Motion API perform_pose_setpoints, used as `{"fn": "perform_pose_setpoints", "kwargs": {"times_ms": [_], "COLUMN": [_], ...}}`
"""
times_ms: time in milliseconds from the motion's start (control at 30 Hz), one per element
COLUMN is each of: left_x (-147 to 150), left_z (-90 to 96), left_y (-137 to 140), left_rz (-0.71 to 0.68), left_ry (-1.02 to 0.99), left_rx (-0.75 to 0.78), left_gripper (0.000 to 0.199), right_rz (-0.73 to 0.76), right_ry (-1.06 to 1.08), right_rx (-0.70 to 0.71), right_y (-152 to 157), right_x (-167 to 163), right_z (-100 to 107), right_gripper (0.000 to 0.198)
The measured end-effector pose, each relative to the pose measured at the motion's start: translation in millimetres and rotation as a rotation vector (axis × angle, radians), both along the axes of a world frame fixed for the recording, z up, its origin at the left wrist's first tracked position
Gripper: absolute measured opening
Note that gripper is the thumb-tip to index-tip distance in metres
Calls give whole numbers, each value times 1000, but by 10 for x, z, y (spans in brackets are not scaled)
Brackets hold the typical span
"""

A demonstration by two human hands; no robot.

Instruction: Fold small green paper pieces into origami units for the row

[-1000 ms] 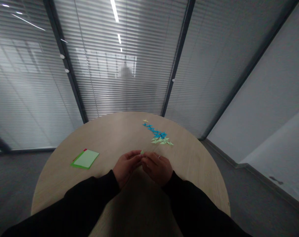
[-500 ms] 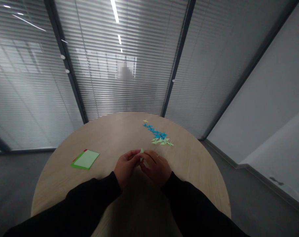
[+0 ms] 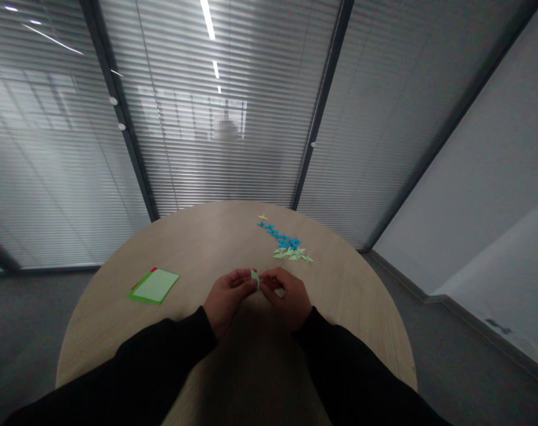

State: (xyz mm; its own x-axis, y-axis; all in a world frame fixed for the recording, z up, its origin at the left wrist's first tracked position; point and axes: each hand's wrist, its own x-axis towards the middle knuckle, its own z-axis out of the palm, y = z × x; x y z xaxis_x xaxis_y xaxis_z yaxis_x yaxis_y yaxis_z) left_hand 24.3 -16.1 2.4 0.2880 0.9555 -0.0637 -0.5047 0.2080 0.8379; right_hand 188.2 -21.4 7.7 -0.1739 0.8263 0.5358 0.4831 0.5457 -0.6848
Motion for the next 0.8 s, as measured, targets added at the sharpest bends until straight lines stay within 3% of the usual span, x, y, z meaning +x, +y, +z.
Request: {"fn": "perform_pose_setpoints", "kwargs": {"times_ms": [133, 333, 467, 567, 667, 733, 800], "left_x": [3, -31, -55, -48, -26, -16, -13], "left_z": [12, 36, 39, 42, 57, 71, 79], "left_y": [-6, 3, 25, 33, 17, -1, -14], "left_rz": [0, -30, 18, 83, 60, 42, 33], "left_ry": [13, 179, 341, 439, 494, 544, 606], "left_rx": [14, 75, 194, 339, 429, 465, 506], "left_gripper": [42, 34, 34, 38, 37, 36, 36], "right_rz": [13, 13, 72, 127, 160, 152, 129], "right_ry": [249, 367, 374, 314, 203, 183, 217], "right_rx": [-228, -357, -323, -193, -63, -78, -185], "right_y": [41, 58, 22, -2, -6, 2, 13], "right_x": [0, -4, -6, 11, 31, 38, 40], "right_z": [-86, -132, -62, -6, 15, 10, -4], "right_gripper": [20, 22, 19, 23, 19, 17, 20]}}
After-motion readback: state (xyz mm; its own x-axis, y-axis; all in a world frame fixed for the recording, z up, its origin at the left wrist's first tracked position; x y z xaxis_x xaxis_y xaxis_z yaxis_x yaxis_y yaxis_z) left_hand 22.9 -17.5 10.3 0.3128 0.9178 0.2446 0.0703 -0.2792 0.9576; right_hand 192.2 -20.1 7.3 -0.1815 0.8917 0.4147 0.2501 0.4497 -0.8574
